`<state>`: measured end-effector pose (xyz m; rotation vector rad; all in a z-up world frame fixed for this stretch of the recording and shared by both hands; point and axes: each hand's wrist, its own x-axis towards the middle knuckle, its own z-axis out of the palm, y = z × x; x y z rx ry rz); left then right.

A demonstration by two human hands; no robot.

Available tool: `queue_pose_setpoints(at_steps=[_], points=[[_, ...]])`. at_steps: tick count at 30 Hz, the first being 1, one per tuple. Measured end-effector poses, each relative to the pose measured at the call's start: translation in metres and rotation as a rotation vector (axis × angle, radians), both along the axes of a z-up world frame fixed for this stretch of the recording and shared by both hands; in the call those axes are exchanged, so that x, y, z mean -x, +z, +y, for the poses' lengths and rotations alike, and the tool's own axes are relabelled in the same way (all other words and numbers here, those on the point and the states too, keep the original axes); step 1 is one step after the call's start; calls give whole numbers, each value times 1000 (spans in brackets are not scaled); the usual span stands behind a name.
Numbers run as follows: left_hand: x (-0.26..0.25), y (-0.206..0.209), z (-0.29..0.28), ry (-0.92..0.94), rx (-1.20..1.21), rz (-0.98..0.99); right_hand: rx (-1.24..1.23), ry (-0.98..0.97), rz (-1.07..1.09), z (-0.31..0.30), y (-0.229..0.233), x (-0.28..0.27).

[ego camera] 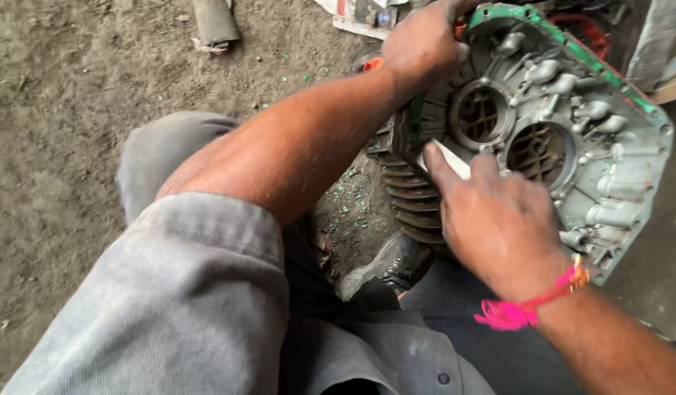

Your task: The person cleans the surfaces of a metal engine housing using a small metal scraping tool and an orange cloth, repeatedly wiping and scraping the edges and internal areas.

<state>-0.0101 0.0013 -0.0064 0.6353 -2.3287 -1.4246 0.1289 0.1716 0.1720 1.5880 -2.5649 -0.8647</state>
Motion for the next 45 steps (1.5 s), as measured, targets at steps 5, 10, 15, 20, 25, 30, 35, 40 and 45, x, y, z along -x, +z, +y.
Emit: queue_pose_setpoints(at_steps=[5,10,15,20,25,30,35,40,45], points=[[8,-4,2,-17,57,-167,3,23,51,3,-7,2],[-3,8,-4,7,-19,-56,-91,-21,10,-2,1,-5],[-5,11,0,-13,-11,-68,76,41,12,-4,-4,-3],[-11,12,-4,0,-25,-91,-253,-94,-3,-8,-1,-8],[-7,14,-4,-10,-26,-42,12,93,25,-5,-1,-5],[-6,3,-3,-10,-16,-38,-76,95,27,-8,1,-4],[-7,15,-3,-11,-28,-99,1,186,25,-14,7,-1],[-7,16,-5,-57,-19,-136,49,185,10,-13,2,2],[-5,11,-3,-52,-24,-83,-59,112,84,13,-4,3]])
